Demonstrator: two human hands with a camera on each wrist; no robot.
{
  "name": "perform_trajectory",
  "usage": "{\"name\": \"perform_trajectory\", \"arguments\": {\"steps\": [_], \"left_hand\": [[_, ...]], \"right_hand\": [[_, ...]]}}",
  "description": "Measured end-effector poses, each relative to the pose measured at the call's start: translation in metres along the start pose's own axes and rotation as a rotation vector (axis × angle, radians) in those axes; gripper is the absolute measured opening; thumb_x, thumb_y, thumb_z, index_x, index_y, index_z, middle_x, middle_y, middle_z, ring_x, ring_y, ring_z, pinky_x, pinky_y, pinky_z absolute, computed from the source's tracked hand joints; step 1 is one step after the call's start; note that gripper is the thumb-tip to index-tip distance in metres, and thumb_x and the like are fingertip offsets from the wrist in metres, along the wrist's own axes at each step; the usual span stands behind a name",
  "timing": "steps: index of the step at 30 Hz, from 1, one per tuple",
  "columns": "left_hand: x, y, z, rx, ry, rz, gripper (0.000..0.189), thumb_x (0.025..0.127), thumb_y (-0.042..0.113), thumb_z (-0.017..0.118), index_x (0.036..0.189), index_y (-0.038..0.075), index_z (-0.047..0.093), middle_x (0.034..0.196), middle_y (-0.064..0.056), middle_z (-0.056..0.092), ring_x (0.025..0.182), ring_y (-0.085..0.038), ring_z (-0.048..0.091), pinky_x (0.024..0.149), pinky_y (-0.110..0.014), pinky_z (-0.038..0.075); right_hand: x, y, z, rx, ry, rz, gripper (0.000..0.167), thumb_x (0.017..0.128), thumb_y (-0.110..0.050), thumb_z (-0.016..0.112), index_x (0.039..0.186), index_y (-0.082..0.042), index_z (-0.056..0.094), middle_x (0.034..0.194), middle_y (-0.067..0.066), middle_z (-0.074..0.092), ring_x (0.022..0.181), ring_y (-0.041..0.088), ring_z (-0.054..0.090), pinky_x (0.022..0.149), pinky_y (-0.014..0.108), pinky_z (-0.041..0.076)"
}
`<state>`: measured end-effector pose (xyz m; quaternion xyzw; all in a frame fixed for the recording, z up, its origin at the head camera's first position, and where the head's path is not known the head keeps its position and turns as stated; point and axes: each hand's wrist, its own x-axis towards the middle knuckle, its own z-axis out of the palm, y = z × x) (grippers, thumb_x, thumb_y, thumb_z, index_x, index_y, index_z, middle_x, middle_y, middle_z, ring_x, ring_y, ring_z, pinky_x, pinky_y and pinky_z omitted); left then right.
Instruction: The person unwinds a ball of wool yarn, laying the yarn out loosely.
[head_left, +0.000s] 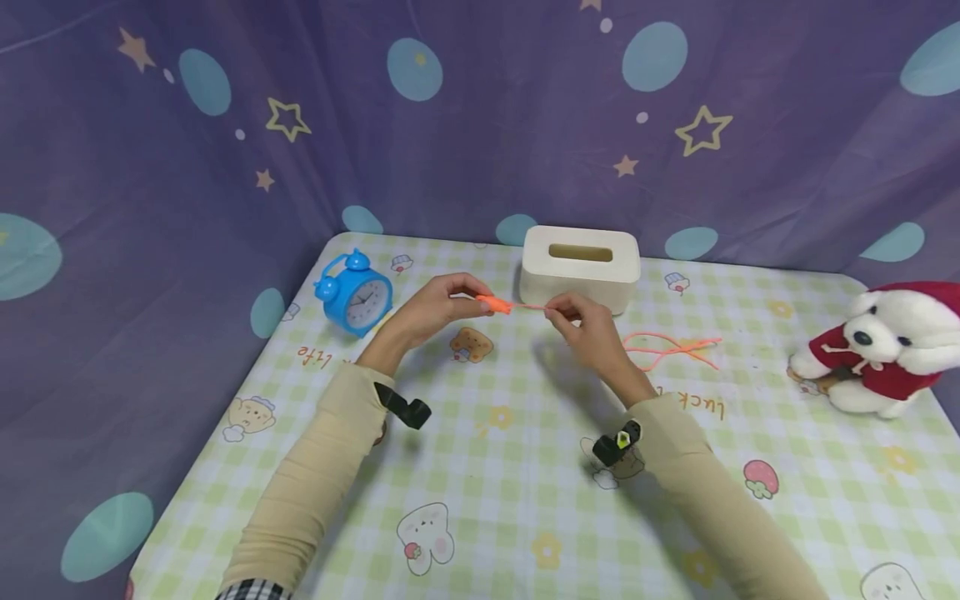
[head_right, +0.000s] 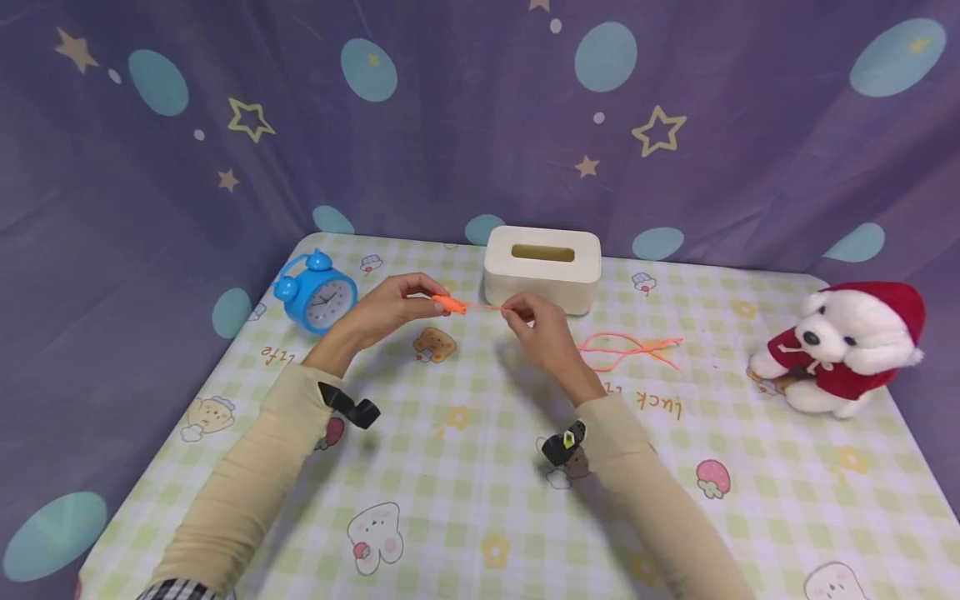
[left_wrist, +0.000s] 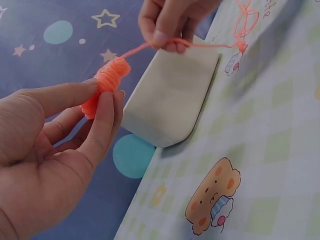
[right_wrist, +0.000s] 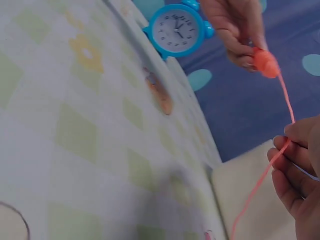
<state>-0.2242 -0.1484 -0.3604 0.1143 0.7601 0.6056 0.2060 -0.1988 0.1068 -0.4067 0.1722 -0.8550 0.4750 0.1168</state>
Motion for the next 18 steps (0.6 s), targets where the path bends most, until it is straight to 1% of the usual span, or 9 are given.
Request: {"name": "perform_trajectory", "arguments": {"steps": [2,5,7,9,11,14,18], "left_hand": [[0.000,0.000,0.000,-0.006,0.002,-0.003,0.024,0.088,0.016,0.071,0.108,0.006,0.063,0.111,-0.010,0.062,0.098,-0.025,0.065,0.101,-0.049,0.043],[0.000,0.000,0.000,-0.002,0.011,-0.007,0.022,0.088,0.016,0.071,0.106,0.006,0.063,0.113,-0.009,0.060,0.098,-0.025,0.064,0.100,-0.047,0.044],[0.000,0.000,0.000,-0.005,0.015,-0.010,0.021,0.088,0.015,0.070,0.106,0.007,0.063,0.114,-0.009,0.060,0.099,-0.024,0.064,0.100,-0.047,0.044],[0.000,0.000,-0.001,-0.014,0.018,-0.013,0.020,0.088,0.014,0.069,0.106,0.006,0.063,0.114,-0.009,0.059,0.098,-0.024,0.064,0.101,-0.048,0.043],[0.001,-0.001,-0.001,-0.034,0.014,-0.016,0.019,0.089,0.012,0.068,0.106,0.006,0.062,0.115,-0.010,0.059,0.099,-0.025,0.065,0.102,-0.050,0.042],[0.000,-0.002,-0.001,-0.055,0.001,-0.017,0.018,0.091,0.011,0.066,0.107,0.005,0.062,0.115,-0.012,0.058,0.100,-0.025,0.066,0.104,-0.054,0.039],[0.000,-0.003,-0.002,-0.050,-0.009,-0.011,0.018,0.091,0.013,0.065,0.107,0.005,0.061,0.116,-0.012,0.058,0.100,-0.025,0.066,0.105,-0.053,0.038]], "right_hand": [[-0.001,-0.001,-0.006,0.012,0.021,0.004,0.011,0.091,-0.014,0.066,0.096,-0.005,0.068,0.089,0.010,0.072,0.080,0.021,0.066,0.067,0.026,0.053],[-0.004,-0.001,-0.012,0.013,0.036,0.001,0.010,0.091,-0.014,0.067,0.095,-0.006,0.068,0.088,0.009,0.071,0.079,0.018,0.065,0.063,0.020,0.051],[-0.005,-0.001,-0.015,0.018,0.041,-0.003,0.011,0.091,-0.014,0.067,0.096,-0.005,0.068,0.087,0.009,0.071,0.078,0.018,0.064,0.064,0.019,0.051],[-0.007,0.001,-0.018,0.008,0.048,-0.008,0.011,0.091,-0.014,0.066,0.096,-0.004,0.068,0.087,0.010,0.071,0.079,0.018,0.064,0.070,0.017,0.049],[-0.009,0.002,-0.021,0.000,0.058,0.001,0.011,0.091,-0.014,0.067,0.096,-0.004,0.068,0.088,0.010,0.071,0.079,0.018,0.064,0.073,0.016,0.048],[-0.011,0.005,-0.027,-0.019,0.075,0.010,0.012,0.090,-0.013,0.067,0.097,-0.003,0.067,0.089,0.011,0.071,0.081,0.019,0.065,0.073,0.015,0.047],[-0.012,0.008,-0.037,-0.040,0.099,0.017,0.014,0.091,-0.014,0.066,0.098,-0.002,0.067,0.089,0.012,0.070,0.081,0.021,0.065,0.073,0.013,0.046]]}}
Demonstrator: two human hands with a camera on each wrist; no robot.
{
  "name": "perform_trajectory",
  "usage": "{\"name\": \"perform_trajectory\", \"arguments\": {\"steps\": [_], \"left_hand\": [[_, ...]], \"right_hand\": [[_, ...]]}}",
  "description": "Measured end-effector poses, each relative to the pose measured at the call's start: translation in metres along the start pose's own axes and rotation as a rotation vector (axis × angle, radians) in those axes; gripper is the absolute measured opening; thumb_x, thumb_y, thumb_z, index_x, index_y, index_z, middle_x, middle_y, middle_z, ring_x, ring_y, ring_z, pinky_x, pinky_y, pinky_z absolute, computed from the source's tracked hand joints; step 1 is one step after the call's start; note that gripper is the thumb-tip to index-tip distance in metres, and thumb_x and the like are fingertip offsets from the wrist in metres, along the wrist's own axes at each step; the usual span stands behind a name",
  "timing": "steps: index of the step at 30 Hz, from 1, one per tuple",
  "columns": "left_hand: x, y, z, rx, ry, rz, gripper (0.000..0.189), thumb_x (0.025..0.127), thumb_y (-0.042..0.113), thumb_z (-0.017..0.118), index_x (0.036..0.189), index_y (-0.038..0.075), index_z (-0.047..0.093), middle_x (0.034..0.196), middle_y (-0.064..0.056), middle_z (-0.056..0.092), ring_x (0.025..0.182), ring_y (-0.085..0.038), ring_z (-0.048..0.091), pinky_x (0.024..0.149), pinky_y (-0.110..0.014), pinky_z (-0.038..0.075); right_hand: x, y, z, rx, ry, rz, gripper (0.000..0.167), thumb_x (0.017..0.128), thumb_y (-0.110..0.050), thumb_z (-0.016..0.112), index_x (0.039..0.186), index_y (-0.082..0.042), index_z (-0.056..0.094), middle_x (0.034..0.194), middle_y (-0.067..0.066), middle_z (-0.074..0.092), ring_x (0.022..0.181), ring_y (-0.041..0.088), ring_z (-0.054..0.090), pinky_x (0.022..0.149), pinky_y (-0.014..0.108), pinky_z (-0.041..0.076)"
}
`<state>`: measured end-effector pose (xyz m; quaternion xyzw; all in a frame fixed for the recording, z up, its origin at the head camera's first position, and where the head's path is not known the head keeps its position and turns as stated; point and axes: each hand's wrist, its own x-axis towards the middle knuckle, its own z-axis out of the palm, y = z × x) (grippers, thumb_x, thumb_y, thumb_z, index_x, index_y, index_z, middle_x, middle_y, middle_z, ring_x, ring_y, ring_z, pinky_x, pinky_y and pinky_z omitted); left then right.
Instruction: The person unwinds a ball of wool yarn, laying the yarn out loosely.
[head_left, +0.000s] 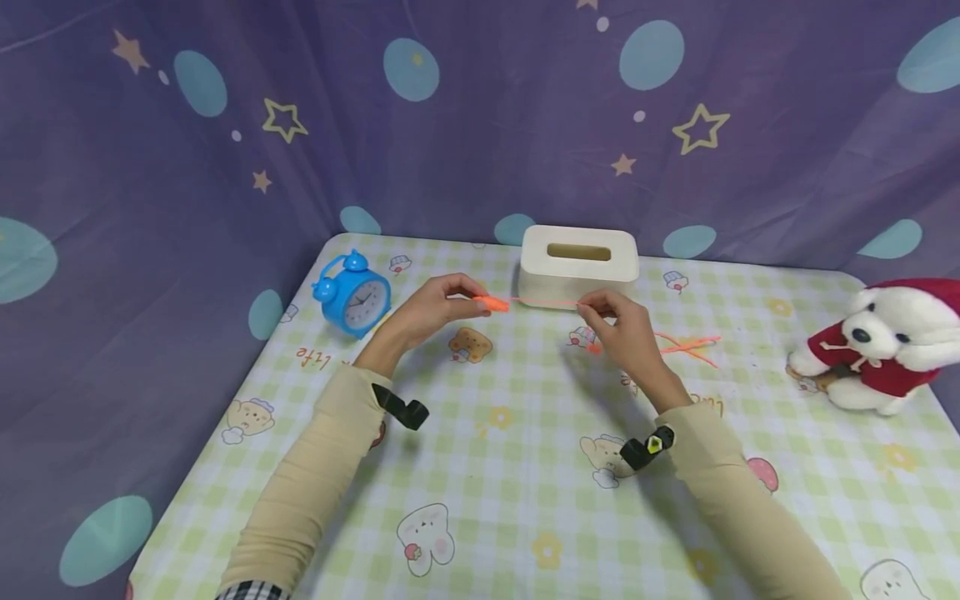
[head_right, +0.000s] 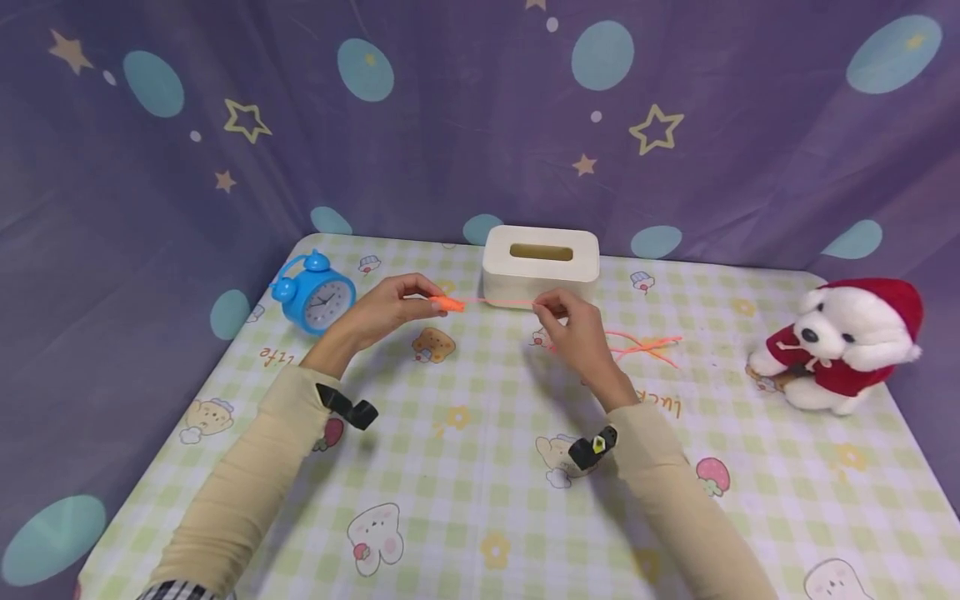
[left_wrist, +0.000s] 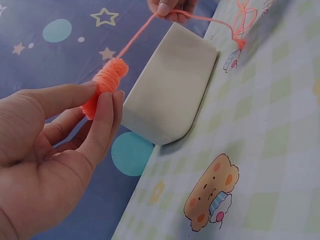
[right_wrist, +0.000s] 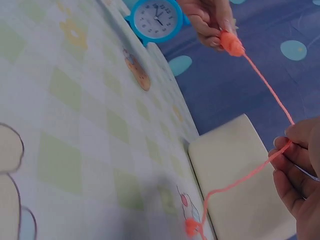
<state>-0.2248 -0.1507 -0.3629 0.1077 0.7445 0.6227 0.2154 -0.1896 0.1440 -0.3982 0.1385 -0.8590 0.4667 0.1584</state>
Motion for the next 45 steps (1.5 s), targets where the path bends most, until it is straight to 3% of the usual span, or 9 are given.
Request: {"name": "perform_trajectory", "arguments": {"steps": [8,13,16,23,32,40,45], "left_hand": [[-0.001,-0.001,-0.003,0.042,0.017,0.013,0.022,0.090,0.019,0.068,0.108,0.005,0.064,0.113,-0.010,0.062,0.098,-0.023,0.067,0.098,-0.040,0.047],[-0.001,-0.001,-0.004,0.047,0.030,0.022,0.022,0.090,0.019,0.068,0.107,0.006,0.065,0.113,-0.011,0.062,0.101,-0.031,0.066,0.094,-0.035,0.050],[-0.001,0.000,-0.004,0.044,0.037,0.022,0.021,0.090,0.018,0.068,0.107,0.005,0.064,0.111,-0.013,0.062,0.100,-0.031,0.067,0.093,-0.036,0.051],[0.001,0.002,-0.002,0.010,0.054,-0.005,0.017,0.091,0.012,0.066,0.105,0.004,0.062,0.111,-0.013,0.060,0.091,-0.022,0.069,0.101,-0.049,0.045],[0.002,-0.002,-0.003,0.014,0.042,0.011,0.015,0.089,0.012,0.068,0.102,0.005,0.066,0.112,-0.012,0.063,0.098,-0.032,0.067,0.098,-0.049,0.046],[0.001,-0.002,-0.006,0.037,0.054,0.013,0.014,0.090,0.014,0.068,0.100,0.005,0.065,0.110,-0.010,0.061,0.092,-0.023,0.068,0.093,-0.039,0.051],[-0.001,-0.003,-0.007,0.045,0.053,0.009,0.014,0.090,0.015,0.067,0.100,0.005,0.064,0.107,-0.009,0.062,0.096,-0.028,0.067,0.098,-0.047,0.046]], "right_hand": [[-0.003,0.009,-0.016,-0.037,0.036,0.001,0.013,0.092,-0.017,0.065,0.098,-0.006,0.068,0.090,0.008,0.070,0.079,-0.001,0.058,0.073,0.012,0.046],[-0.004,0.012,-0.023,-0.036,0.054,-0.004,0.014,0.091,-0.017,0.066,0.098,-0.005,0.068,0.090,0.008,0.071,0.078,-0.009,0.055,0.073,0.010,0.045],[-0.005,0.013,-0.026,-0.036,0.062,0.010,0.014,0.091,-0.018,0.066,0.097,-0.005,0.068,0.091,0.009,0.071,0.077,-0.010,0.055,0.072,0.010,0.044],[-0.007,0.021,-0.032,-0.057,0.073,0.026,0.015,0.092,-0.019,0.066,0.097,-0.004,0.068,0.089,0.009,0.071,0.076,-0.011,0.054,0.072,0.010,0.044],[-0.013,0.030,-0.044,-0.102,0.106,0.057,0.017,0.093,-0.020,0.064,0.098,-0.004,0.068,0.092,0.011,0.070,0.077,-0.013,0.051,0.073,0.011,0.042],[-0.020,0.038,-0.058,-0.133,0.135,0.101,0.018,0.094,-0.021,0.063,0.098,-0.004,0.067,0.093,0.010,0.070,0.077,-0.016,0.051,0.076,0.010,0.041],[-0.025,0.043,-0.067,-0.153,0.153,0.126,0.019,0.094,-0.022,0.062,0.099,-0.005,0.067,0.093,0.012,0.070,0.076,-0.016,0.050,0.073,0.010,0.040]]}}
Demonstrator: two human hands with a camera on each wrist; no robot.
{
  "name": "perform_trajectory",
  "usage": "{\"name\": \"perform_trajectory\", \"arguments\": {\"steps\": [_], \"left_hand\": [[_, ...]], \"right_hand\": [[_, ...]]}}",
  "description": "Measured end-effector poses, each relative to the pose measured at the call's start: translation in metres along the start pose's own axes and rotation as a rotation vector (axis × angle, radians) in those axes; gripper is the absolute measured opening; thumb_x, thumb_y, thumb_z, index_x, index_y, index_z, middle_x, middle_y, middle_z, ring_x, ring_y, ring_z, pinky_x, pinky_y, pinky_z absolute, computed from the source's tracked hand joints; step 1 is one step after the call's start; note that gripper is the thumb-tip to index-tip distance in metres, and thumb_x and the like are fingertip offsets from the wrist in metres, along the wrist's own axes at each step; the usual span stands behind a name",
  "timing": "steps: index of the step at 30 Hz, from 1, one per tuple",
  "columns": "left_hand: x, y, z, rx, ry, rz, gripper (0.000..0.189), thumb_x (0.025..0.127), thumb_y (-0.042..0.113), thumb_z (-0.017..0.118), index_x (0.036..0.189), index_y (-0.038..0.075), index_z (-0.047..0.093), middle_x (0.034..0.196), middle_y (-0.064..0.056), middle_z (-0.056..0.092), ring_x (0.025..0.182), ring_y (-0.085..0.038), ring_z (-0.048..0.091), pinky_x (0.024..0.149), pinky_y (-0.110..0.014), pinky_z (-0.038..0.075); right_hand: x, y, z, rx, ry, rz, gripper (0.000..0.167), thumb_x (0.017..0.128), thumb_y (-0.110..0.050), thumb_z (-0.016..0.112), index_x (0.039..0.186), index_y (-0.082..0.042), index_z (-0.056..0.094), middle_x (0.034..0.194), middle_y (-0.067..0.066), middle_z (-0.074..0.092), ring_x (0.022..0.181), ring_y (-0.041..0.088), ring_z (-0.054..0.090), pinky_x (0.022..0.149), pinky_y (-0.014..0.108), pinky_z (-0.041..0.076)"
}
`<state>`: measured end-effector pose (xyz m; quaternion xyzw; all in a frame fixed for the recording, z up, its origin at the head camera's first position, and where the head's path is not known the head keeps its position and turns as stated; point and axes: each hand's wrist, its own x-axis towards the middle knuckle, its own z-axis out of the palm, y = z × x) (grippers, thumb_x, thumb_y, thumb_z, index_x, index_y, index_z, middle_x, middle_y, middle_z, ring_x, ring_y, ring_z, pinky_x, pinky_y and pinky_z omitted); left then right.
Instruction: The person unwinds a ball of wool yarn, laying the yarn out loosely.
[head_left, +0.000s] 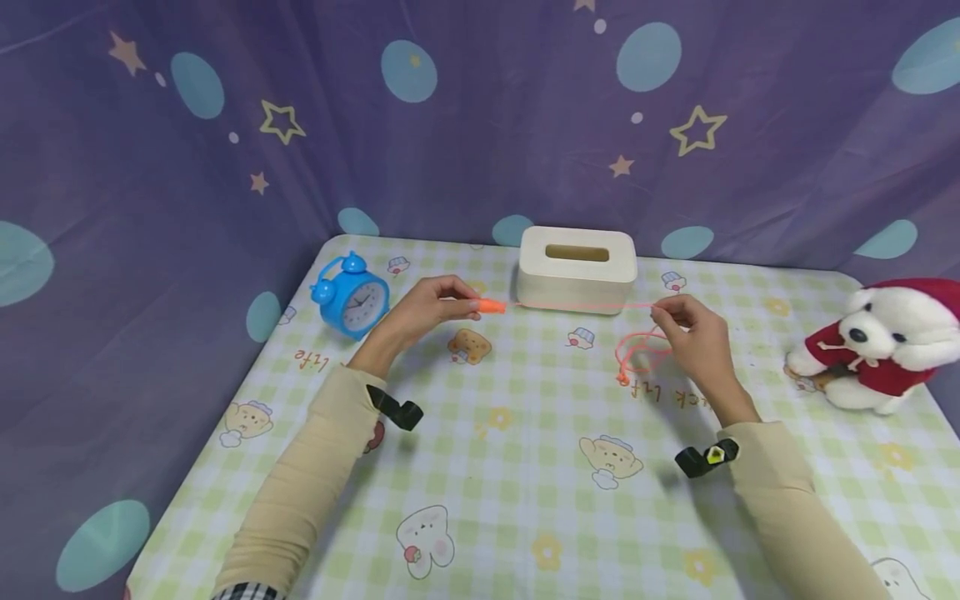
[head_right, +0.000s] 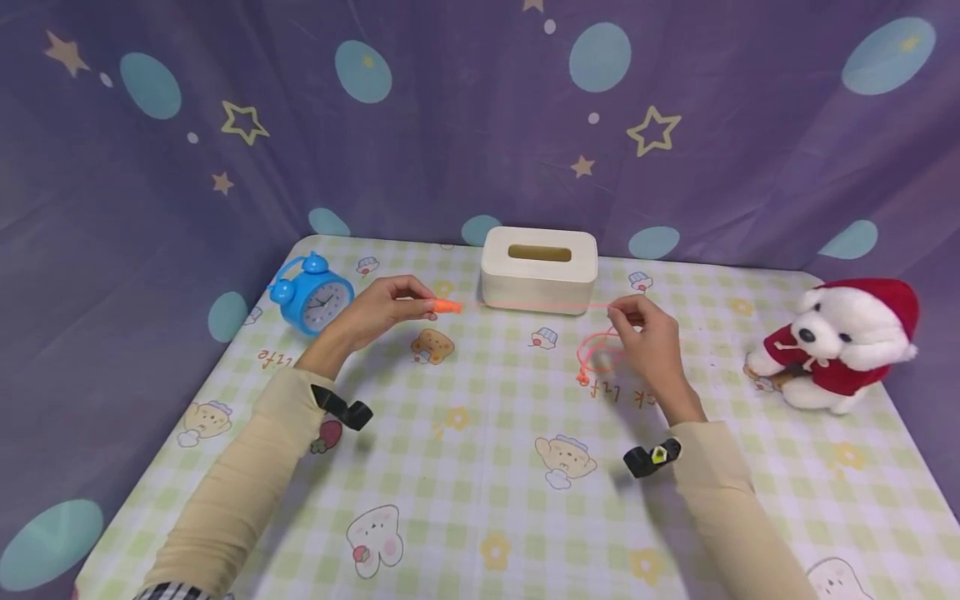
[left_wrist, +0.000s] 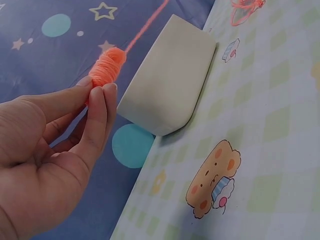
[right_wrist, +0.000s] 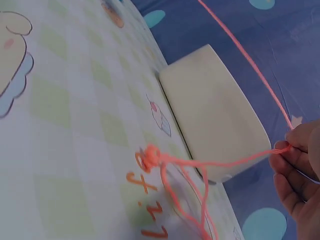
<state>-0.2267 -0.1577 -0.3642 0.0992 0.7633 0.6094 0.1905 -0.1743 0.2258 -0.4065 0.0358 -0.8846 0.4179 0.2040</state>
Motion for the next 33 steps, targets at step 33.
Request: {"name": "perform_trajectory", "arguments": {"steps": [33], "left_hand": [[-0.004,-0.001,-0.005,0.037,-0.002,0.000,0.016,0.089,0.015,0.068,0.102,0.005,0.064,0.102,-0.009,0.062,0.097,-0.027,0.066,0.100,-0.047,0.044]], "right_hand": [[-0.020,0.046,-0.053,-0.110,0.151,0.266,0.026,0.093,-0.030,0.062,0.099,-0.006,0.068,0.075,-0.024,0.059,0.068,-0.016,0.048,0.061,0.008,0.037]]}}
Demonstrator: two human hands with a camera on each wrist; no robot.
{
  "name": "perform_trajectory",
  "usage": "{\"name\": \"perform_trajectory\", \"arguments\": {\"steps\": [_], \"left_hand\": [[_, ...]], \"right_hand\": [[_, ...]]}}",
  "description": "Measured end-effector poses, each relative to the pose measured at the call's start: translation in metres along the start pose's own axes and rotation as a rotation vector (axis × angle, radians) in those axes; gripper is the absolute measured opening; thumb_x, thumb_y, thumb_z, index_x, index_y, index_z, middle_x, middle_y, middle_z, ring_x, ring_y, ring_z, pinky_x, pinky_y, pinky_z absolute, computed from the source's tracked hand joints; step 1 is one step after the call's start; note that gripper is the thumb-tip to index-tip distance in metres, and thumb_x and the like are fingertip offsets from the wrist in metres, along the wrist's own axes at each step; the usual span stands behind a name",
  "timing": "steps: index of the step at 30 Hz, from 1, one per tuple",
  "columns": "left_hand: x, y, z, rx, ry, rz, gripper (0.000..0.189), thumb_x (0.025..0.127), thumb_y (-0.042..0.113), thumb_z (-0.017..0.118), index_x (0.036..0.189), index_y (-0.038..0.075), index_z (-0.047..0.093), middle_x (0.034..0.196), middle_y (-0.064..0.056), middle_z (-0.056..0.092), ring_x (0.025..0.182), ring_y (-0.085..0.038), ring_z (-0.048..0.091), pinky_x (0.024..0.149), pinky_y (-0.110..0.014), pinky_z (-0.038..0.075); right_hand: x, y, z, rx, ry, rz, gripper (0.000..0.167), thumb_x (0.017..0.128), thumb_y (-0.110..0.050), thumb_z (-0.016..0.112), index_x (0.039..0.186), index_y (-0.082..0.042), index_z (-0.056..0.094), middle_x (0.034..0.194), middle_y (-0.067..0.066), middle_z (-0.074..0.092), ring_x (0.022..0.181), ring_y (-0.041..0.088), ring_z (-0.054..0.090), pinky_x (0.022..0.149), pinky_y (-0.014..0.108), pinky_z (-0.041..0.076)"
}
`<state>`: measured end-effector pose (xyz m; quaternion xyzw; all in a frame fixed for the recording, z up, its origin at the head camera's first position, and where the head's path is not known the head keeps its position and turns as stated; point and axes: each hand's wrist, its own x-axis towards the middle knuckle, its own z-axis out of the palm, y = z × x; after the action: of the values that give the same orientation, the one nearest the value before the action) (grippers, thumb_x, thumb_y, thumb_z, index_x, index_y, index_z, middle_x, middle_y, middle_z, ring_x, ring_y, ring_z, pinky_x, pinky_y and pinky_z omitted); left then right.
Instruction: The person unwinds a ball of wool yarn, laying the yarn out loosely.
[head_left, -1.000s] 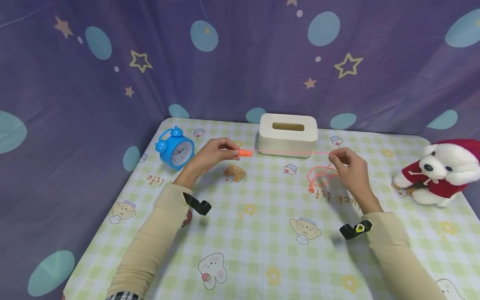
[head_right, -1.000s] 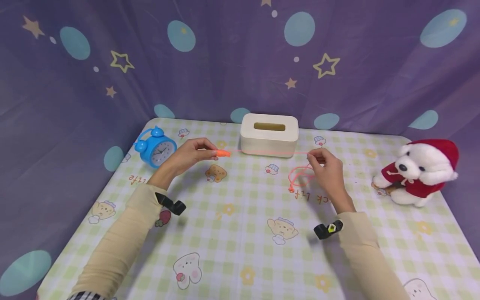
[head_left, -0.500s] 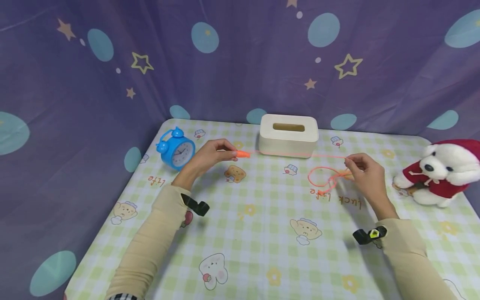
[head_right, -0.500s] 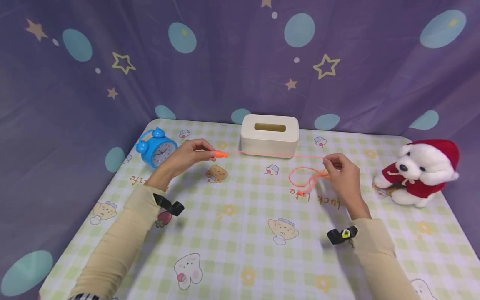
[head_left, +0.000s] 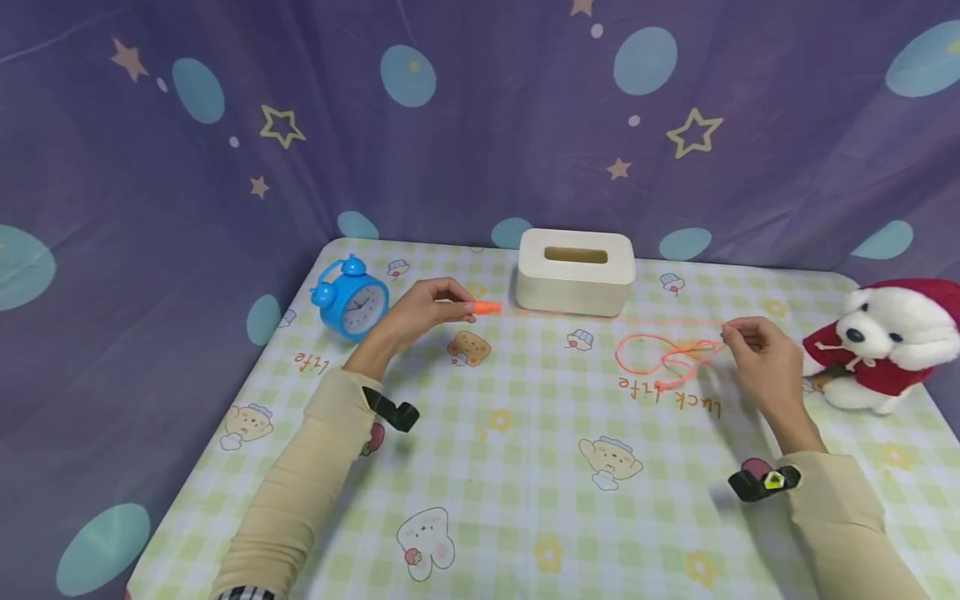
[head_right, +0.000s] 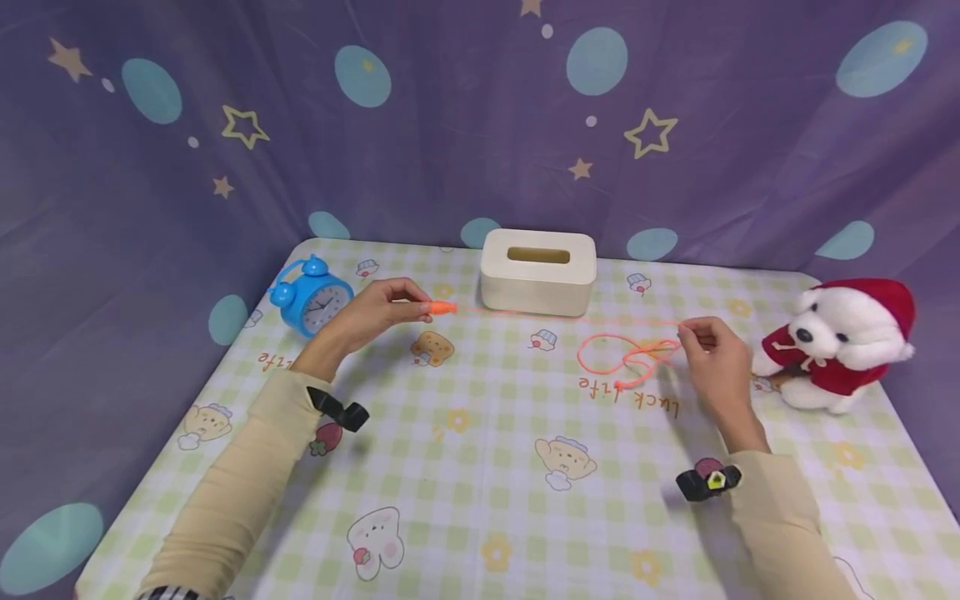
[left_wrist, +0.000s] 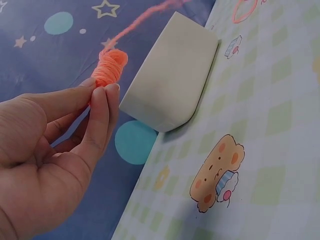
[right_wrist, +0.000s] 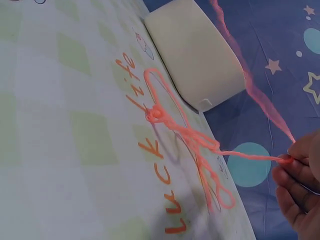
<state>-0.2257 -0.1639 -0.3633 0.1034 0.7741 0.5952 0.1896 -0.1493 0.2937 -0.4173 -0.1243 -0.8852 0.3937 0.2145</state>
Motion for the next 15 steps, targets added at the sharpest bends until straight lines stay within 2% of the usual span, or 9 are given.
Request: {"name": "perform_trajectory", "arguments": {"steps": [3,6,12,15], "left_hand": [[0.000,-0.001,-0.001,0.009,0.003,-0.002,0.016,0.089,0.015,0.068,0.101,0.006,0.064,0.102,-0.009,0.063,0.096,-0.026,0.066,0.096,-0.040,0.046],[0.000,-0.001,-0.002,0.015,0.007,0.003,0.017,0.089,0.016,0.068,0.101,0.006,0.064,0.101,-0.008,0.064,0.095,-0.025,0.066,0.093,-0.036,0.047],[-0.001,-0.002,-0.004,0.013,0.016,0.001,0.017,0.090,0.016,0.068,0.102,0.005,0.064,0.101,-0.010,0.064,0.101,-0.035,0.064,0.097,-0.045,0.044],[0.000,-0.001,-0.004,0.020,0.014,-0.007,0.017,0.090,0.017,0.068,0.102,0.005,0.064,0.102,-0.010,0.064,0.105,-0.039,0.062,0.096,-0.041,0.045]], "right_hand": [[0.001,0.002,-0.004,-0.020,0.001,0.022,0.027,0.094,-0.030,0.061,0.102,-0.005,0.067,0.072,-0.034,0.050,0.068,-0.018,0.048,0.061,0.007,0.038],[0.001,0.002,-0.009,-0.039,0.001,0.058,0.028,0.095,-0.031,0.059,0.106,-0.007,0.067,0.073,-0.036,0.048,0.069,-0.017,0.048,0.061,0.007,0.038],[-0.001,0.006,-0.016,-0.089,-0.013,0.103,0.031,0.095,-0.032,0.057,0.109,-0.007,0.066,0.074,-0.029,0.049,0.068,-0.015,0.045,0.061,0.008,0.037],[-0.001,0.009,-0.017,-0.137,-0.063,0.102,0.032,0.096,-0.033,0.056,0.110,-0.006,0.065,0.080,-0.015,0.058,0.068,-0.015,0.043,0.060,0.011,0.038]]}}
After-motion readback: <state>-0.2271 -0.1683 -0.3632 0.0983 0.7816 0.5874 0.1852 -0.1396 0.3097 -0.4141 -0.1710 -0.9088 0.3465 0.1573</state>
